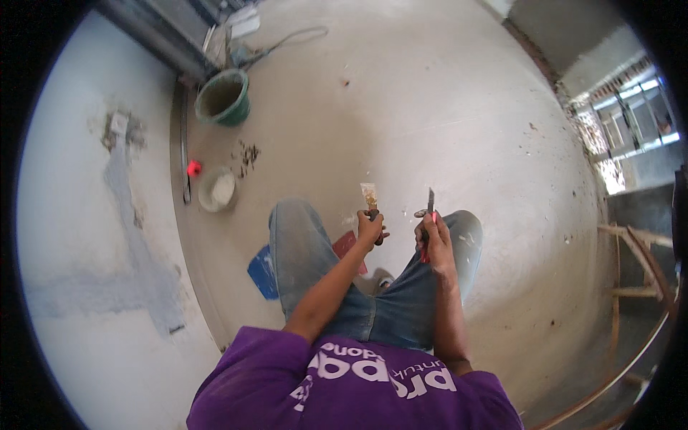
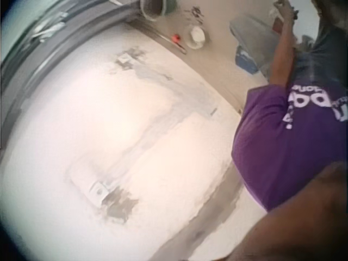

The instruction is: The person sits on the floor and uses a small putty knife to scrape residue from a larger trowel. They then scoop white plaster from a bucket and apply it to a damaged section of the wall using the trowel, smoothing the surface.

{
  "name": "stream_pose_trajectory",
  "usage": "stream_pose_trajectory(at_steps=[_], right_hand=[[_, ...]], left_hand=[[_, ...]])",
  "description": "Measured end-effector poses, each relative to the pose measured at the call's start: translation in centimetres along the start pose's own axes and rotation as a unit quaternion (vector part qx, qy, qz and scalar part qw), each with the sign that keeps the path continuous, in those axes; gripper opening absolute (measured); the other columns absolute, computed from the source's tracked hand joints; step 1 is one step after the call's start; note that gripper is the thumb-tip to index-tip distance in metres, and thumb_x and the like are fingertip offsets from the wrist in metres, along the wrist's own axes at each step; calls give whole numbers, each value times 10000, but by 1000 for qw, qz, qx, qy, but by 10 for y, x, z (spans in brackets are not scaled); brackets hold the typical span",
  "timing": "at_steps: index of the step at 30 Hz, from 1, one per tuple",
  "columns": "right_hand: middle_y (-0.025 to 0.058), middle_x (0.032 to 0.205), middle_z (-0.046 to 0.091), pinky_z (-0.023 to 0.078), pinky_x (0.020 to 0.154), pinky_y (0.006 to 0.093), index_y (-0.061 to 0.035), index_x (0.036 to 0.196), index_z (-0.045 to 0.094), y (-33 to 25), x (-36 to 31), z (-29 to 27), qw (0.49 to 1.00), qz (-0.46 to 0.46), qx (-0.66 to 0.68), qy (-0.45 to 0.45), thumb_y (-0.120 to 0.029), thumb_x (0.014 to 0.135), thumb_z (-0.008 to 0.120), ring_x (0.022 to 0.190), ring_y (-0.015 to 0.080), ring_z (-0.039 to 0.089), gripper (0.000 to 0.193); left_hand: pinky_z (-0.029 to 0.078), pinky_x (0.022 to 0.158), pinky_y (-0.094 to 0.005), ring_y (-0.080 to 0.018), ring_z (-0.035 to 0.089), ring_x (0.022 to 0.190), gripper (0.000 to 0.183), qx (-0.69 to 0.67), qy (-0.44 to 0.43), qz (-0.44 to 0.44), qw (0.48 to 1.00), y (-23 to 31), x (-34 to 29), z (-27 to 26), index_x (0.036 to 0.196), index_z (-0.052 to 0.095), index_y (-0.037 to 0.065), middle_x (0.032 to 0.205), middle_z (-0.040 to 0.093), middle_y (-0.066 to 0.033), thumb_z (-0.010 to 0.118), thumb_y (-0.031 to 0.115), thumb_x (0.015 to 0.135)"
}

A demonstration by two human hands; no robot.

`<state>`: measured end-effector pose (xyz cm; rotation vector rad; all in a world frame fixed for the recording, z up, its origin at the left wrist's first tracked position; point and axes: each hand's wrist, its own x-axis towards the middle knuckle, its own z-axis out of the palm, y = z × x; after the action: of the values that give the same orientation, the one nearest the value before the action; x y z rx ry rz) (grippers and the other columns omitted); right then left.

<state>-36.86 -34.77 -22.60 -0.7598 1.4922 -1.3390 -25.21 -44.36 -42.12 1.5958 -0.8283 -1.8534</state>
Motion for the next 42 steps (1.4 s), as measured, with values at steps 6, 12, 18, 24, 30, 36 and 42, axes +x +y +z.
stream_pose_trajectory(at_steps=[6, 12, 18, 24, 30, 36, 42], right_hand=[[139, 651, 556, 437, 599, 365, -39, 1002, 597, -39, -15, 2, 955, -100, -278, 24, -416, 1024, 429, 609, 251, 578, 413], [178, 741, 635, 470, 613, 482, -48, 941, 576, -63, -42, 30, 833, -272, -482, 10, -386, 1002, 487, 697, 387, 624, 355], [172, 736, 645, 491, 609, 494, -71, 938, 569, -101, -15, 40, 783, -326, -527, 46, -418, 986, 491, 700, 393, 638, 359], [195, 709, 651, 507, 646, 528, -82, 975, 586, -206, 83, 25, 737, -394, -535, 126, -483, 1004, 401, 713, 401, 649, 443], [214, 704, 644, 503, 654, 528, -61, 902, 608, -244, 155, 3, 735, -427, -493, 184, -486, 1000, 415, 715, 423, 641, 477], [206, 699, 648, 512, 613, 507, -40, 814, 624, -79, 179, -23, 791, -324, -480, 199, -495, 983, 449, 670, 407, 642, 516], [209, 725, 651, 502, 671, 520, -40, 842, 611, 0, 180, -22, 819, -254, -495, 141, -491, 989, 445, 730, 418, 640, 502]], left_hand=[[457, 485, -272, -131, 575, 602, 360, 37, -278, 116, 953, 134, -126, -51, 1243, 419, 75, 861, 576, -69, 590, 124, 930], [440, 493, -259, -105, 532, 571, 322, 77, -334, 141, 929, 175, -198, -79, 1229, 465, 99, 803, 536, -15, 601, 164, 945], [422, 502, -245, -87, 510, 603, 318, 111, -348, 205, 908, 232, -202, -75, 1228, 472, 122, 827, 523, -9, 601, 192, 946], [404, 485, -231, -78, 485, 582, 280, 171, -376, 287, 864, 382, -192, -35, 1195, 488, 128, 821, 519, -2, 590, 163, 937], [391, 463, -221, -73, 476, 557, 282, 231, -363, 293, 854, 436, -142, 14, 1196, 498, 152, 822, 523, 2, 589, 152, 929], [387, 456, -242, -79, 474, 538, 250, 202, -389, 215, 873, 292, -42, 19, 1165, 485, 139, 789, 508, -10, 571, 157, 931], [388, 457, -252, -90, 473, 516, 261, 226, -361, 152, 892, 240, -22, -7, 1146, 472, 122, 778, 505, -16, 585, 150, 914]])
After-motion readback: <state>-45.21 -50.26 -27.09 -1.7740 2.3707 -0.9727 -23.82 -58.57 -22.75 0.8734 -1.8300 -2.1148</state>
